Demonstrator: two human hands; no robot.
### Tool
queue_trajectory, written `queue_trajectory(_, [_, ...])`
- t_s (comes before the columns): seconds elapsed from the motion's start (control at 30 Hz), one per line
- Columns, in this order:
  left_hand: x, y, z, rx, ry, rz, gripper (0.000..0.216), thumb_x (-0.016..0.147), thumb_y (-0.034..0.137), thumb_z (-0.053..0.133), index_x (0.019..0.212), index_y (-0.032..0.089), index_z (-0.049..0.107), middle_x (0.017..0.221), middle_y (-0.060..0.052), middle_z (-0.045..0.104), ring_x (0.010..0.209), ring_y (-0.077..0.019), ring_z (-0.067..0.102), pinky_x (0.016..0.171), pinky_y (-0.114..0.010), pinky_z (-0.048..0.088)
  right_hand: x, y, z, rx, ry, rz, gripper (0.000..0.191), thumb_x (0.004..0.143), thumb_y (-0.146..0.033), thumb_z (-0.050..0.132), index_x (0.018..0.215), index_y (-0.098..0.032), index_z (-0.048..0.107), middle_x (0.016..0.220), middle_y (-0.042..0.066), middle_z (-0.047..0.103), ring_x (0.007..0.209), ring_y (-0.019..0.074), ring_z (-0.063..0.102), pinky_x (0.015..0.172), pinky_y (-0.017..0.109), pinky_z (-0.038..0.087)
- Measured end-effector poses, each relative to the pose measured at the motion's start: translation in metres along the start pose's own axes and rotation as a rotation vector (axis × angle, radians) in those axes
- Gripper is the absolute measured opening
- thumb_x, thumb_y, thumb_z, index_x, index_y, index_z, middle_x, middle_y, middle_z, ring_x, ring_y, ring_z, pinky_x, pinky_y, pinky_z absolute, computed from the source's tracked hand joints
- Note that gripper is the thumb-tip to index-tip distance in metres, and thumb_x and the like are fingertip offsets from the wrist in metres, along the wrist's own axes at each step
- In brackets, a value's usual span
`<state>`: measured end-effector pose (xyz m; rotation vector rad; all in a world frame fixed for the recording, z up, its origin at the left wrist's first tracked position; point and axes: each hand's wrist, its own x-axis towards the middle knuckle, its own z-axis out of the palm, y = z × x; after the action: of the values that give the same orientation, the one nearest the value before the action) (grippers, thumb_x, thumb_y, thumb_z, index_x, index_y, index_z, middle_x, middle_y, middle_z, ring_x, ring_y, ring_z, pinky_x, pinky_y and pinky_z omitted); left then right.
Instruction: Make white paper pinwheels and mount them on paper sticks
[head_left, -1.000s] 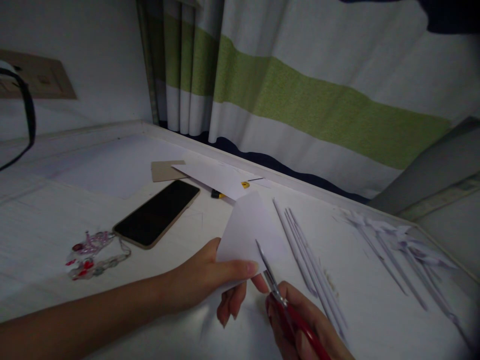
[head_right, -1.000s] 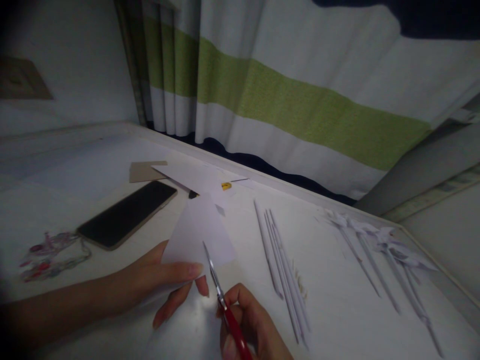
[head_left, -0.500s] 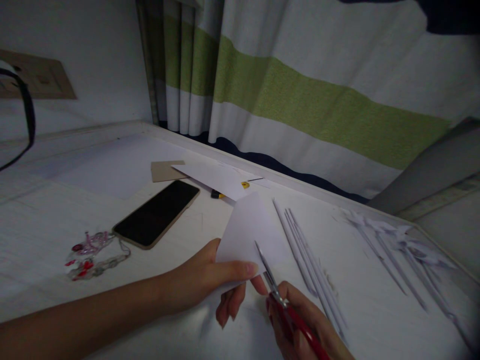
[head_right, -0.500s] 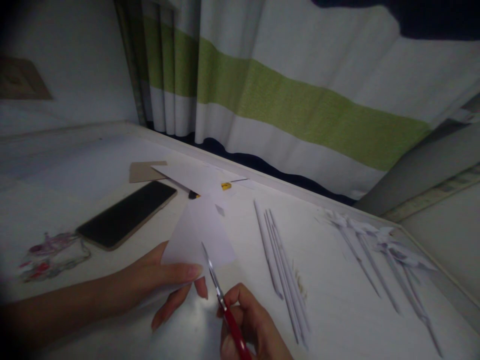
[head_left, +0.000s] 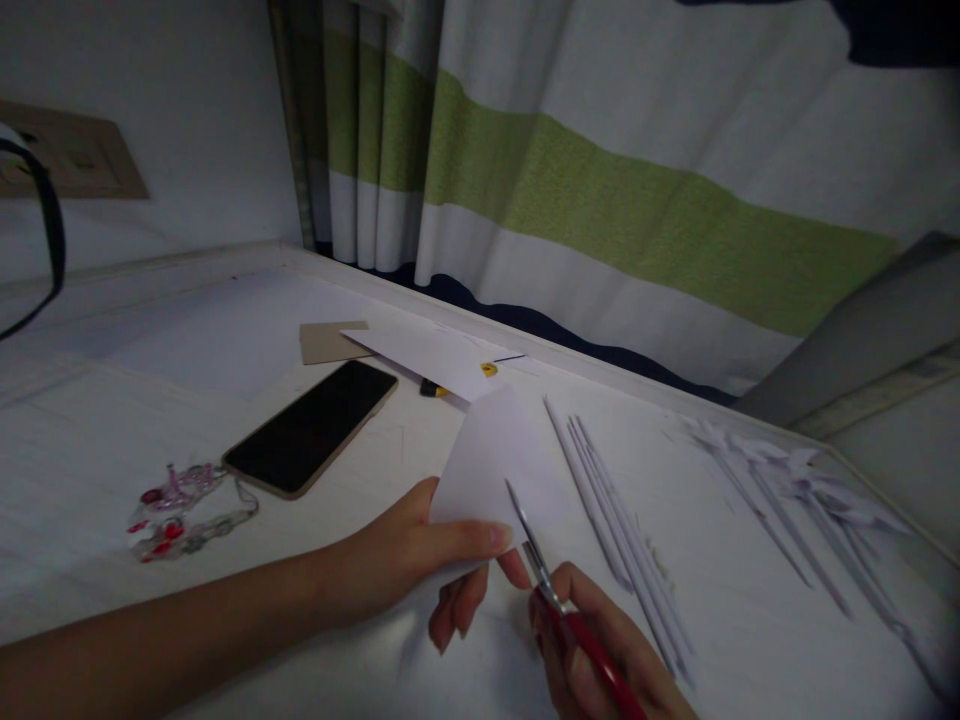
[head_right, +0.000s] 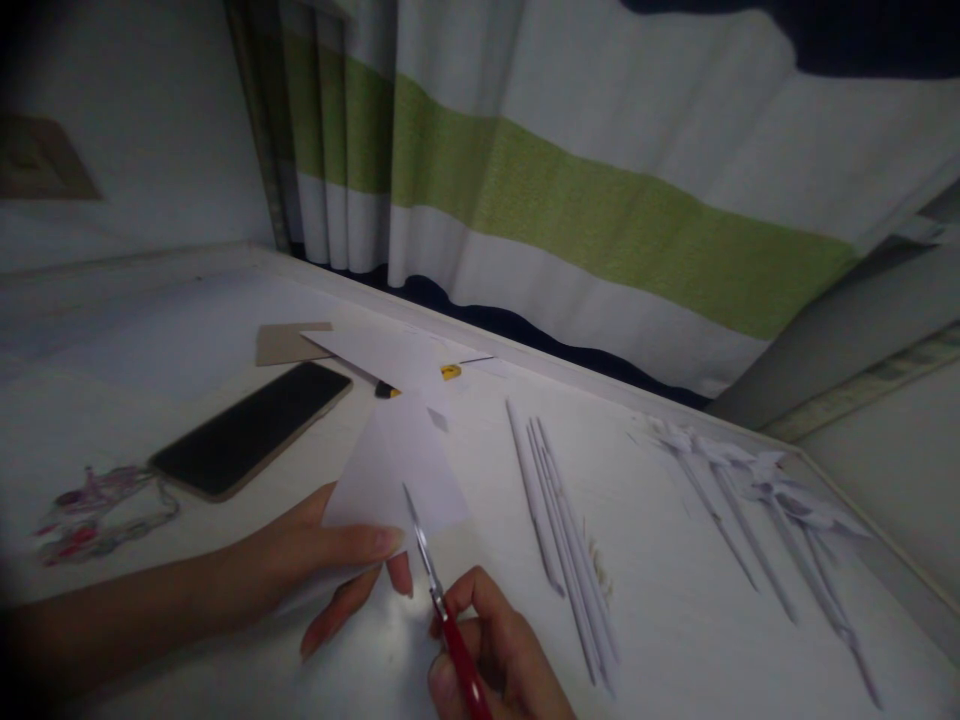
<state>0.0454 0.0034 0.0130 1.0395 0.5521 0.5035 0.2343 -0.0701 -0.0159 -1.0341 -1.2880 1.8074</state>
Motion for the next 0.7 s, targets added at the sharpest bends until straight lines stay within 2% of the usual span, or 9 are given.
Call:
queue_trajectory(0.3, [-0.001, -0.001, 0.001, 0.013, -0.001, 0.000, 0.027, 0.076, 0.034, 0.049, 0.072, 0.011, 0.063, 0.037, 0.004, 0.050, 0.029, -0.0054, 0.041, 0.034, -0.015, 0.031, 0.005, 0.004, -0.004, -0.042, -0.038, -0.042, 0.038, 0.071, -0.055, 0.052, 0.076, -0.021, 0.034, 0.053, -0.009, 0.029, 0.041, 0.0048, 0.018, 0.039, 0.020, 0.012])
queue_trajectory(0.47, [-0.001, -0.002, 0.000, 0.009, -0.009, 0.004, 0.029, 0.076, 0.035, 0.049, 0.072, 0.011, 0.063, 0.037, 0.004, 0.050, 0.029, -0.0062, 0.042, 0.034, -0.016, 0.031, 0.004, 0.009, -0.008, -0.021, -0.017, -0.030, 0.045, 0.063, -0.057, 0.059, 0.077, -0.021, 0.036, 0.056, -0.008, 0.030, 0.044, 0.0054, 0.020, 0.040, 0.019, 0.014])
queue_trajectory(0.6, [-0.001, -0.002, 0.000, 0.006, -0.022, 0.003, 0.028, 0.076, 0.035, 0.049, 0.072, 0.011, 0.063, 0.037, 0.004, 0.050, 0.029, -0.0058, 0.042, 0.034, -0.015, 0.031, 0.004, 0.014, -0.009, -0.036, 0.000, 0.014, 0.050, 0.058, -0.060, 0.061, 0.081, -0.021, 0.041, 0.055, -0.007, 0.034, 0.045, 0.0063, 0.026, 0.041, 0.019, 0.021])
queue_trajectory(0.7, [0.000, -0.003, 0.001, 0.004, -0.043, -0.012, 0.029, 0.076, 0.035, 0.049, 0.073, 0.011, 0.063, 0.038, 0.004, 0.050, 0.029, -0.0058, 0.042, 0.032, -0.014, 0.031, 0.010, 0.025, -0.006, 0.012, 0.072, -0.043, 0.053, 0.049, -0.064, 0.063, 0.076, -0.023, 0.044, 0.054, -0.006, 0.035, 0.048, 0.0090, 0.033, 0.043, 0.020, 0.029])
